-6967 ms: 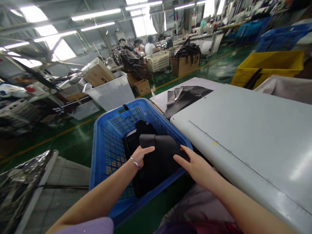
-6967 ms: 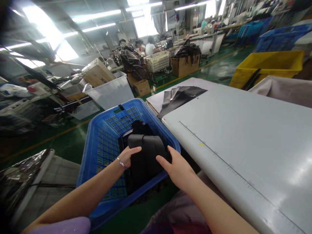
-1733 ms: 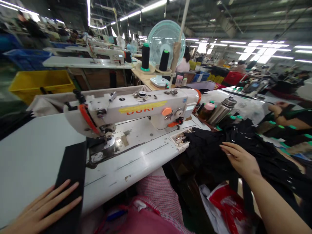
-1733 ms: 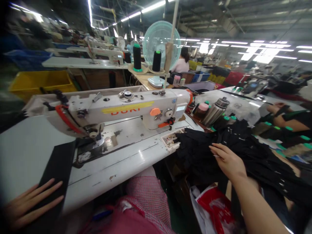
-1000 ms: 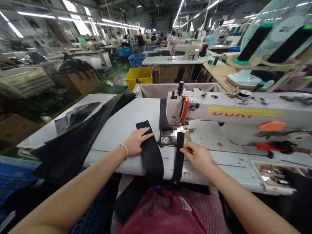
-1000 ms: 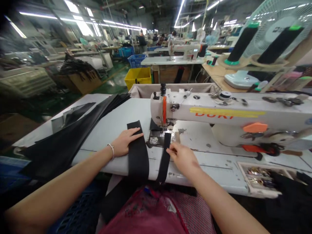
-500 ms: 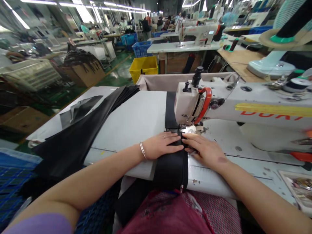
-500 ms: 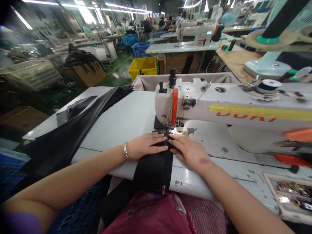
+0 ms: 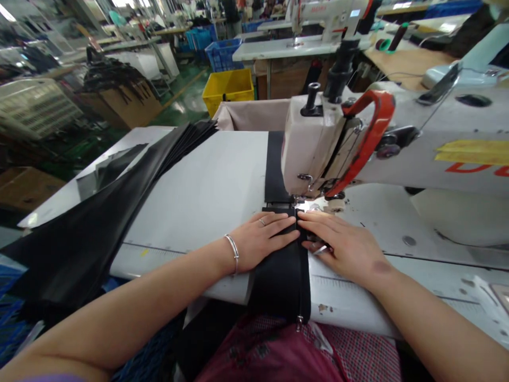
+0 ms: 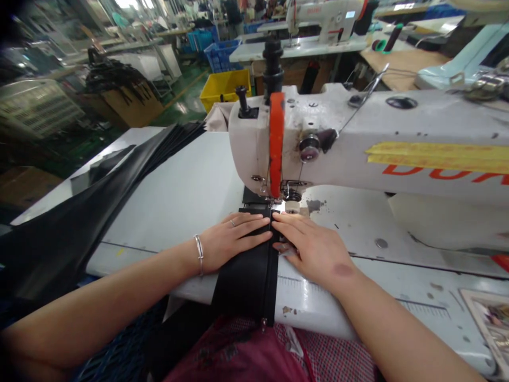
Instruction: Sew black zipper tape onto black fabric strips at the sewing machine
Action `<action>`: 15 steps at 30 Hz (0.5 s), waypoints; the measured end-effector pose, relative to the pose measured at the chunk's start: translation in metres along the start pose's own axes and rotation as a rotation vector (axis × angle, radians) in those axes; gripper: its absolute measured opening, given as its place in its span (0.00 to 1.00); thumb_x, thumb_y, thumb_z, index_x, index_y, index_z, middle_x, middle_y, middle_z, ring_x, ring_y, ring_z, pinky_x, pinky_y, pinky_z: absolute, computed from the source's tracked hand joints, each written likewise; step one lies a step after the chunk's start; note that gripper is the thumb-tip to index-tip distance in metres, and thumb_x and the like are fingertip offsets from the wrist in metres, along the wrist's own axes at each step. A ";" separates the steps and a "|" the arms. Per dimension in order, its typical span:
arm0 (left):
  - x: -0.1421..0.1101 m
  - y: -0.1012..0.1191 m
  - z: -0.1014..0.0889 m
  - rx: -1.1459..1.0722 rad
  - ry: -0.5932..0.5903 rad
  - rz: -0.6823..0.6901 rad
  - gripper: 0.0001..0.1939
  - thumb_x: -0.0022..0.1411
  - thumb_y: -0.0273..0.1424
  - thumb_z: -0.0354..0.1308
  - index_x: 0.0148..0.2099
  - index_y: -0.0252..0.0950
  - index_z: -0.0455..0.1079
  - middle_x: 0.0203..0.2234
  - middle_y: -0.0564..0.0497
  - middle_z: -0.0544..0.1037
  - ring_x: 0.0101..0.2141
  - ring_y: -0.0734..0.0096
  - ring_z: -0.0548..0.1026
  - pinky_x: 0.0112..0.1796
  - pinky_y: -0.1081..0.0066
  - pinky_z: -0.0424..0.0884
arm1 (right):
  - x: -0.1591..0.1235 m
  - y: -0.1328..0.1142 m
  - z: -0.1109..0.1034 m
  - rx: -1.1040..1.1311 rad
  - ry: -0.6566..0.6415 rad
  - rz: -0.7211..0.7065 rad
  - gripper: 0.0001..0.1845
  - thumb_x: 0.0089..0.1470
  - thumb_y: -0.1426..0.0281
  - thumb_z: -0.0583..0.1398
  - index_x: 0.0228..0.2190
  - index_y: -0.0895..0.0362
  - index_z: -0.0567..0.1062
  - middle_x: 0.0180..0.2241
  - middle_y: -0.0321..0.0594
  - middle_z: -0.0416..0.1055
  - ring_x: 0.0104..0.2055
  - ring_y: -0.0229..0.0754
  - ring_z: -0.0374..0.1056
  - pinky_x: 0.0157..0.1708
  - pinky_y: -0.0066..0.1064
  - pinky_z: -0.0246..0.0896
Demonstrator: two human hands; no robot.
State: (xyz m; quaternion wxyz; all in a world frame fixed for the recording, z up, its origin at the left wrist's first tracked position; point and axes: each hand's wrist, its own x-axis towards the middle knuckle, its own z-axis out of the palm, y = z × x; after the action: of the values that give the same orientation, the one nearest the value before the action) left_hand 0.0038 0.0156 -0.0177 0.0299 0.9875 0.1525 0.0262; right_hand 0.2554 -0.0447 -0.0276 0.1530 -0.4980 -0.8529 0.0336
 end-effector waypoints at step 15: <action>0.006 -0.005 -0.001 -0.021 -0.003 -0.017 0.24 0.69 0.27 0.43 0.66 0.40 0.50 0.65 0.48 0.53 0.65 0.64 0.48 0.63 0.60 0.48 | 0.003 -0.002 -0.002 -0.006 0.018 0.036 0.24 0.57 0.66 0.56 0.56 0.50 0.65 0.60 0.35 0.61 0.58 0.45 0.61 0.53 0.42 0.63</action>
State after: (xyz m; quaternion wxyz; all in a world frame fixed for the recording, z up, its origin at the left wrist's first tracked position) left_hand 0.0082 0.0223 -0.0171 0.0406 0.9858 0.1606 0.0260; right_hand 0.2527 -0.0430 -0.0245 0.1583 -0.5139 -0.8426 0.0292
